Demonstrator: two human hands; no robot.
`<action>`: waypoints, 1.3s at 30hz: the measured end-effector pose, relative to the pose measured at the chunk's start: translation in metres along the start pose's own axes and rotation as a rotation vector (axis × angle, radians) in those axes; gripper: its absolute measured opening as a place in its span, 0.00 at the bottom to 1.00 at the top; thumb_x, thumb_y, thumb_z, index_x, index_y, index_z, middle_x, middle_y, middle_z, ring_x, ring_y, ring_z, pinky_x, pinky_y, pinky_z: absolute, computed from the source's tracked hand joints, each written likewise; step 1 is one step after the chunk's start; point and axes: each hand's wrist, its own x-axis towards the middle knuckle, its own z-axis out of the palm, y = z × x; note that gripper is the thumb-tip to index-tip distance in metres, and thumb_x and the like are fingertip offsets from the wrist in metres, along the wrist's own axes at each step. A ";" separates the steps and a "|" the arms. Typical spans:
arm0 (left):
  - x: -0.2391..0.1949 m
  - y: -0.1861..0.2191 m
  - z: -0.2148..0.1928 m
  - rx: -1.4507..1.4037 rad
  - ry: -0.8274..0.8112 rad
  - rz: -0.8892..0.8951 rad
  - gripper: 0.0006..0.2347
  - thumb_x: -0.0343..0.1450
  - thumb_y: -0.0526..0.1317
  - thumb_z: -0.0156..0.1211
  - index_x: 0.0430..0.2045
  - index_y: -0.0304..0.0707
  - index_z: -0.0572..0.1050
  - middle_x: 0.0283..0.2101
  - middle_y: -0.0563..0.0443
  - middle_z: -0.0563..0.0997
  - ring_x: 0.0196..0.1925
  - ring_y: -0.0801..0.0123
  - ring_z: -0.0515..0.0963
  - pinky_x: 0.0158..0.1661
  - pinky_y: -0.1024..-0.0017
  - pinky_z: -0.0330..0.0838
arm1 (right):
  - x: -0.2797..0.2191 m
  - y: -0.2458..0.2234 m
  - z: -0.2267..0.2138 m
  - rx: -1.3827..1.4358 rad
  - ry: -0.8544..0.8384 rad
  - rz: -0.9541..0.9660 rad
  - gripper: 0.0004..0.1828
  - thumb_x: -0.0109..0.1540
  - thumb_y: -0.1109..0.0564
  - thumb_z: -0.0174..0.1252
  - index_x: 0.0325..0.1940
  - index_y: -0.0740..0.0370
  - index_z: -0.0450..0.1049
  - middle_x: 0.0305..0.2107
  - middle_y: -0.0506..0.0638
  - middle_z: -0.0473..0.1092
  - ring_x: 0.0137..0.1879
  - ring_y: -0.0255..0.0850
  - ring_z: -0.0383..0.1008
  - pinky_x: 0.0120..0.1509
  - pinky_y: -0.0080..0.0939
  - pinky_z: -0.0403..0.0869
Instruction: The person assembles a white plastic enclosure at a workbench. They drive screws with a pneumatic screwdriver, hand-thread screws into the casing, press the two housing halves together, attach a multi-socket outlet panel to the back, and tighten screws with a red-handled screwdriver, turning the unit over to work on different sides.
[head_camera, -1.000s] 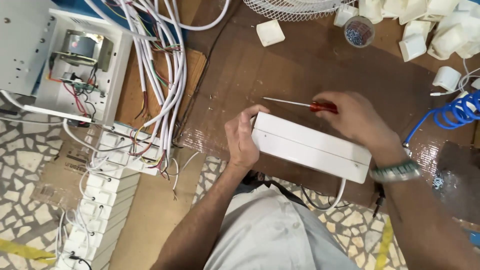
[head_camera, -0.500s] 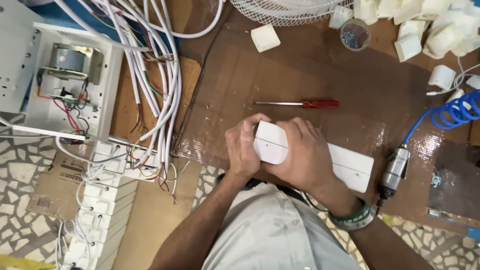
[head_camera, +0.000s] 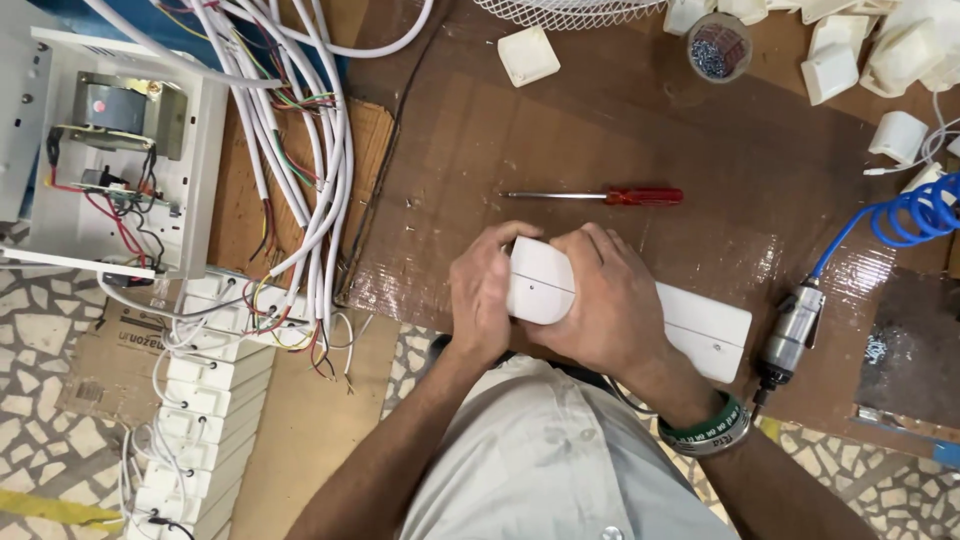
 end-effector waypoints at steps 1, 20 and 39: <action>-0.002 0.003 -0.001 0.000 -0.003 0.000 0.27 0.80 0.55 0.33 0.45 0.31 0.78 0.43 0.37 0.83 0.47 0.50 0.82 0.50 0.56 0.74 | 0.001 -0.003 -0.002 0.001 0.002 0.002 0.44 0.38 0.37 0.78 0.49 0.63 0.72 0.37 0.57 0.69 0.47 0.56 0.75 0.53 0.54 0.74; 0.005 0.009 0.000 0.100 -0.026 0.122 0.21 0.79 0.46 0.34 0.45 0.33 0.78 0.34 0.40 0.80 0.33 0.53 0.78 0.35 0.59 0.73 | 0.000 -0.005 0.006 -0.048 0.010 0.013 0.41 0.39 0.37 0.76 0.47 0.60 0.71 0.36 0.52 0.66 0.45 0.55 0.73 0.44 0.55 0.72; 0.006 0.014 0.001 0.118 0.016 0.078 0.22 0.79 0.50 0.35 0.41 0.36 0.80 0.27 0.43 0.78 0.27 0.66 0.72 0.28 0.67 0.66 | 0.003 -0.010 -0.001 -0.073 -0.045 0.025 0.42 0.37 0.35 0.75 0.47 0.57 0.70 0.37 0.52 0.66 0.48 0.56 0.72 0.46 0.55 0.72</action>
